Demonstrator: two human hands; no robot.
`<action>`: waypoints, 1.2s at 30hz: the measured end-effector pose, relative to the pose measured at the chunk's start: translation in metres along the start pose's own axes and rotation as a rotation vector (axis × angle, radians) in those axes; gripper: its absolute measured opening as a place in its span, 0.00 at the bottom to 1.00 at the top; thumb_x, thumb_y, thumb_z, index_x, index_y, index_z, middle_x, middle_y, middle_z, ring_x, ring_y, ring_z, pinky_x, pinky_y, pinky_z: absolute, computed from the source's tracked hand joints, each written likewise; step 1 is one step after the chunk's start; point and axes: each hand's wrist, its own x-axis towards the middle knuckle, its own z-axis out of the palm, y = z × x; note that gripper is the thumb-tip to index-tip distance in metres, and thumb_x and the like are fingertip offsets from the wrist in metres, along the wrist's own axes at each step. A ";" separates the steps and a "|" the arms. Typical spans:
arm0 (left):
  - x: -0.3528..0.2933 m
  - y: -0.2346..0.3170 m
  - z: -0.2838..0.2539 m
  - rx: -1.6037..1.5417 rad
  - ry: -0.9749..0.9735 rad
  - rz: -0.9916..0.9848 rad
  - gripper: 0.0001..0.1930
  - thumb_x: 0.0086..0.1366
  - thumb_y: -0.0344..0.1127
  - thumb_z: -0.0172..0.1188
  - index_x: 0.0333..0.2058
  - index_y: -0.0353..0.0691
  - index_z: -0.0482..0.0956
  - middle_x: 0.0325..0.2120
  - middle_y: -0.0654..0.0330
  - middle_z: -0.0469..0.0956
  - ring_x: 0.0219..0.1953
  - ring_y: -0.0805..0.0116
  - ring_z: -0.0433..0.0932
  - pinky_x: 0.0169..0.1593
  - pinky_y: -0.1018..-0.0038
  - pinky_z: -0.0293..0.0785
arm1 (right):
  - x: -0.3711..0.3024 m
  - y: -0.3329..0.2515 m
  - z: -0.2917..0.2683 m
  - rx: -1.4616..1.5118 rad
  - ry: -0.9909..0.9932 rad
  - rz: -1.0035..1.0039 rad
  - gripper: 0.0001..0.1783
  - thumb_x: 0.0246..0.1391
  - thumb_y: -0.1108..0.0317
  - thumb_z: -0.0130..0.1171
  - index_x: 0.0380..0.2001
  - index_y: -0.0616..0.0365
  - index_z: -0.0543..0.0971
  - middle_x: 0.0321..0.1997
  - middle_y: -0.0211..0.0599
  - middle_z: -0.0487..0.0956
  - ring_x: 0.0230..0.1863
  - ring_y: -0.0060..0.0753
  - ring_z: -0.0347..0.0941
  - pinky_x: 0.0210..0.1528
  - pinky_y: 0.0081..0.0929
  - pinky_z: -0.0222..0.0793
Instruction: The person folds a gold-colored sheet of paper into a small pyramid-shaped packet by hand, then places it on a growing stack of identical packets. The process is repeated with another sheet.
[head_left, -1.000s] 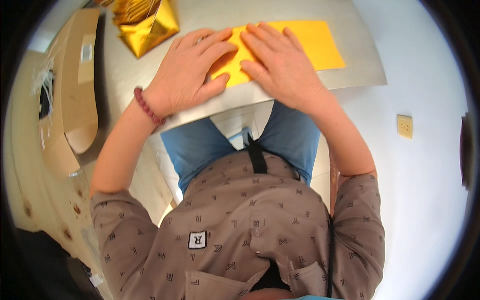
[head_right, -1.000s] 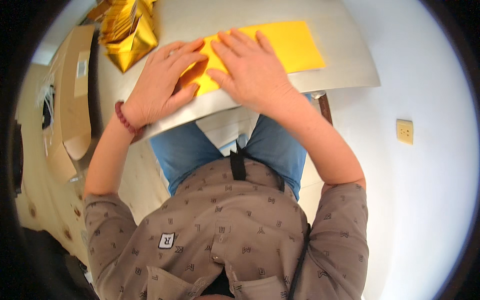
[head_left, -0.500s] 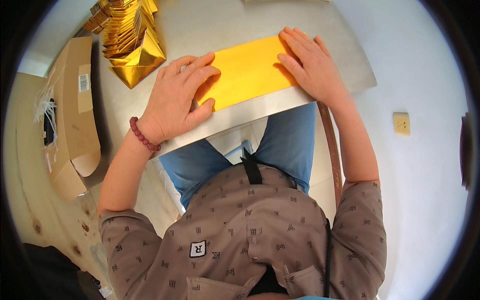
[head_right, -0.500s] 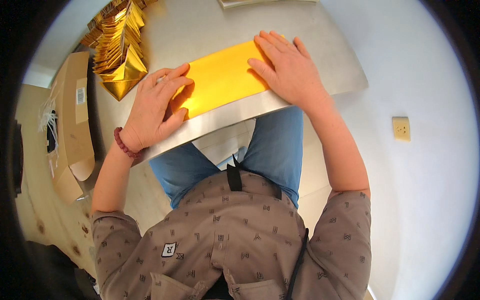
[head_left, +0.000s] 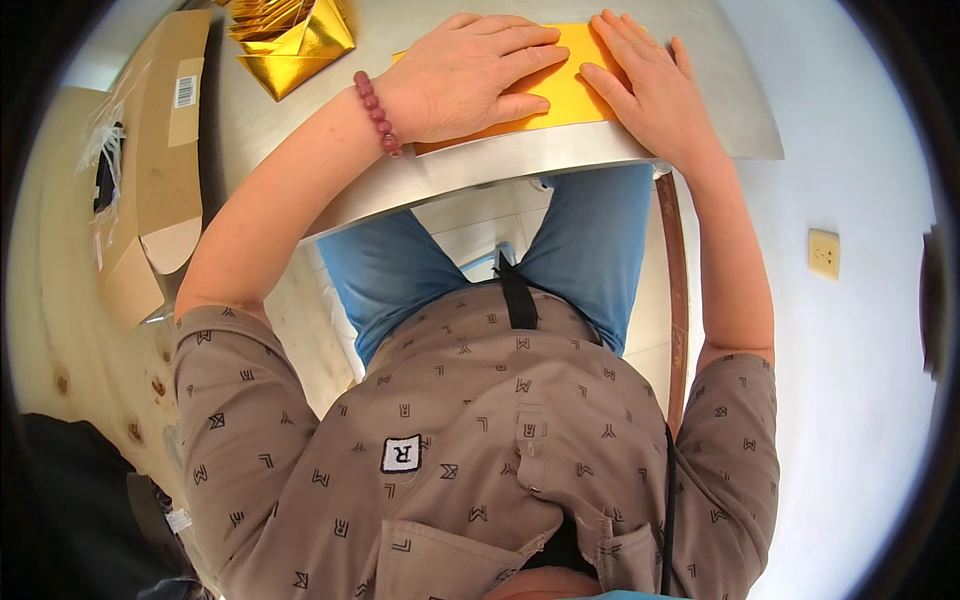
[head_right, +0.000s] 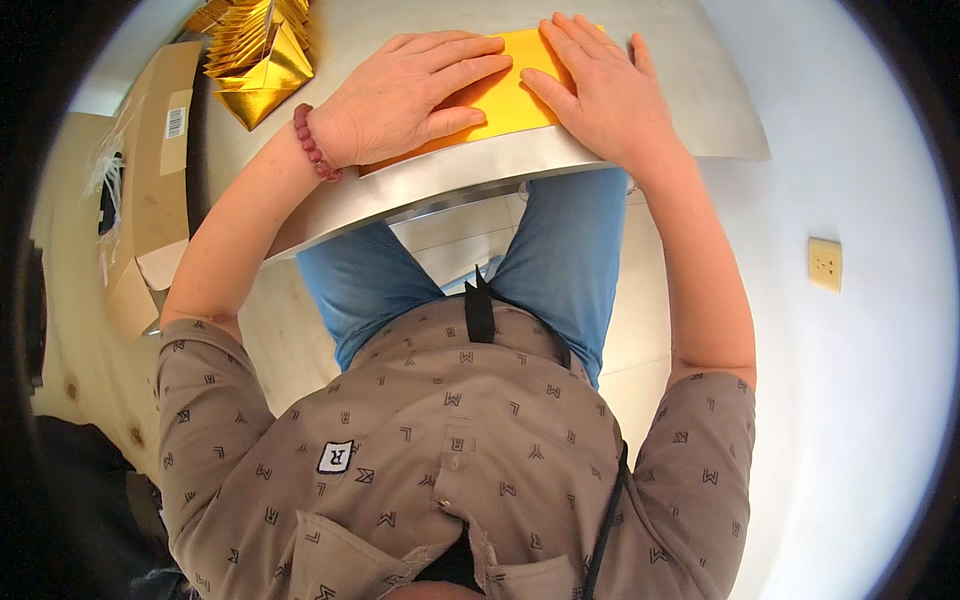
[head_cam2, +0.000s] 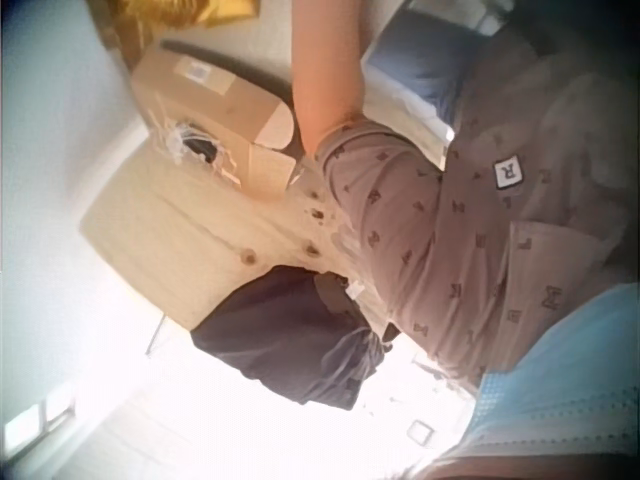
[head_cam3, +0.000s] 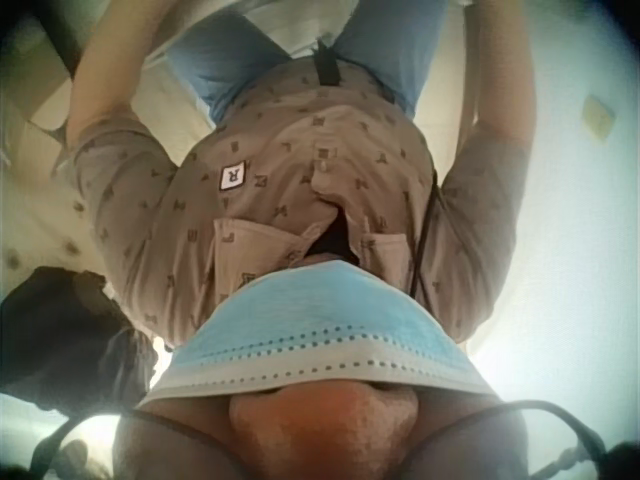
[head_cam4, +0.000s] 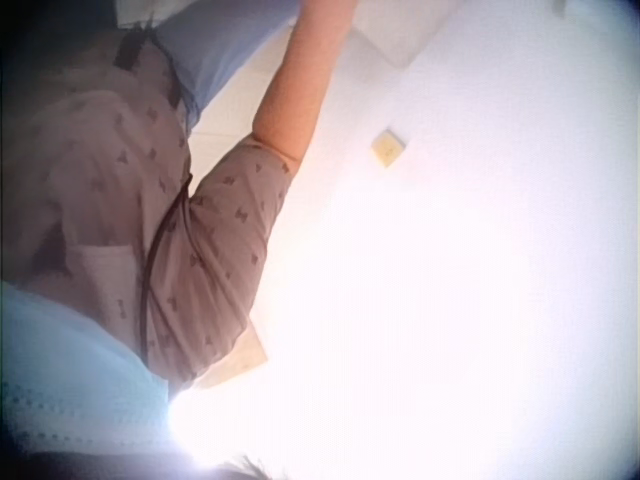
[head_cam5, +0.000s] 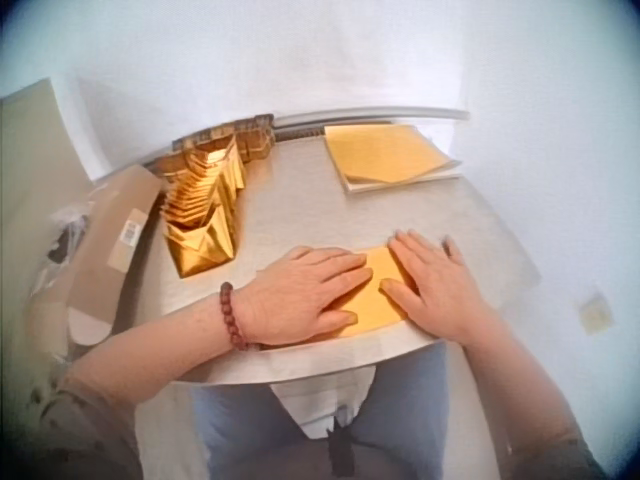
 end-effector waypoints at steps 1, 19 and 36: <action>-0.006 -0.002 0.000 0.002 -0.021 -0.007 0.30 0.75 0.56 0.54 0.69 0.48 0.70 0.69 0.59 0.69 0.70 0.59 0.66 0.73 0.61 0.59 | -0.002 0.002 0.002 -0.005 0.002 0.004 0.37 0.67 0.46 0.54 0.69 0.63 0.69 0.74 0.54 0.68 0.77 0.50 0.60 0.77 0.61 0.47; -0.087 -0.015 -0.032 0.021 -0.172 -0.175 0.37 0.73 0.64 0.51 0.72 0.47 0.65 0.71 0.58 0.65 0.72 0.57 0.63 0.74 0.58 0.56 | 0.001 0.017 0.025 -0.104 0.096 -0.028 0.37 0.69 0.36 0.44 0.73 0.43 0.69 0.78 0.32 0.66 0.80 0.34 0.55 0.81 0.55 0.37; -0.103 -0.019 -0.027 -0.104 -0.082 -0.164 0.36 0.75 0.60 0.48 0.71 0.41 0.66 0.72 0.51 0.65 0.72 0.52 0.64 0.74 0.55 0.55 | 0.004 0.016 0.022 -0.055 0.084 -0.026 0.35 0.69 0.43 0.49 0.73 0.46 0.68 0.78 0.37 0.66 0.80 0.40 0.56 0.79 0.63 0.39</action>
